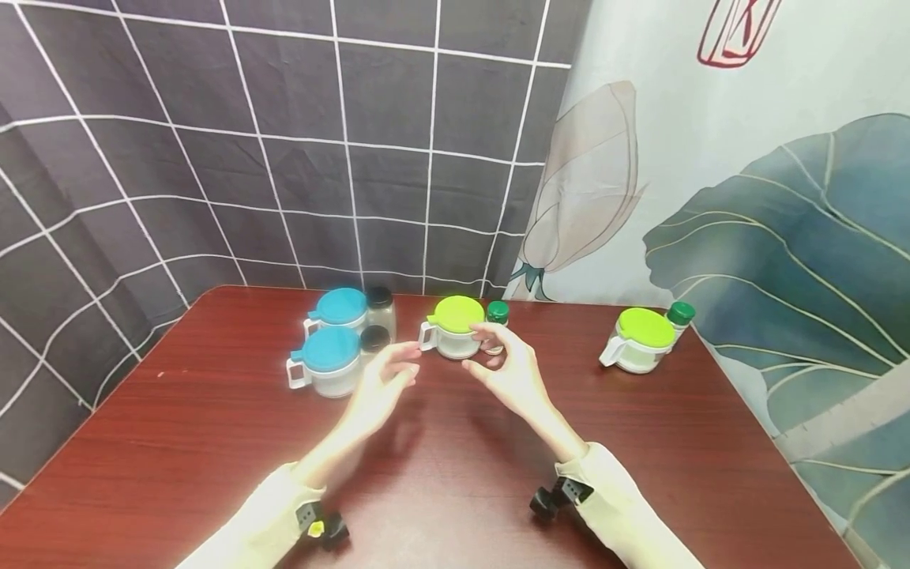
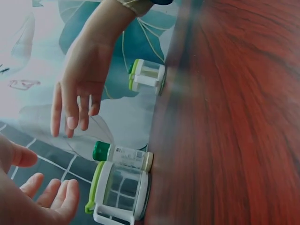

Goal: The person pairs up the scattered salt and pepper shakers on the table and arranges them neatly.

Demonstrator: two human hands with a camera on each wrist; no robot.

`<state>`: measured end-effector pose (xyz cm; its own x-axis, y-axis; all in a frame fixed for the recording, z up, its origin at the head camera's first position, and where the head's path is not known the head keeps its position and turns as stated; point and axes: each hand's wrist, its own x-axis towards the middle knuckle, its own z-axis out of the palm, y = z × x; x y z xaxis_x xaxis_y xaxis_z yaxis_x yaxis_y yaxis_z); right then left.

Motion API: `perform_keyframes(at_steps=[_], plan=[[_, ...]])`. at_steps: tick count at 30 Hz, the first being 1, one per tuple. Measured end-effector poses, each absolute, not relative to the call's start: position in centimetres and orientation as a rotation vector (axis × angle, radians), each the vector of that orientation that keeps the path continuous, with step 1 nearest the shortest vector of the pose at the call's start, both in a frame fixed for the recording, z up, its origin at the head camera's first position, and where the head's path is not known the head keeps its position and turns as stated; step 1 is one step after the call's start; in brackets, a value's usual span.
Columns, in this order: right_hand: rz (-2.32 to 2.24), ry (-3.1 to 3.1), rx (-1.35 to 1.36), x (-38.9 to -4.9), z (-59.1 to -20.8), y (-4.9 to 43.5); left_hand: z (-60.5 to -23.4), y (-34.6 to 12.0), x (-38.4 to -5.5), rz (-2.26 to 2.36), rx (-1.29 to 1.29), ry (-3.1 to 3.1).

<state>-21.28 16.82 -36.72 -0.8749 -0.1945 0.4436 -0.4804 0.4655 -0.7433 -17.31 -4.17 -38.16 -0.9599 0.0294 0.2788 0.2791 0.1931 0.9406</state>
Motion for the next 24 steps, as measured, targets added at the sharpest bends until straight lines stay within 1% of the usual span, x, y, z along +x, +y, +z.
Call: perform_keyframes(at_steps=[8,24], plan=[[1.344,-2.414,0.539,-21.0,-37.1,18.5,-37.9,-2.6,-17.9,-1.916,-0.327,-2.237],[1.192,-2.438,0.545,-21.8,-37.2,21.5,-37.0,-0.6,-19.2,-2.016,-0.37,-2.211]])
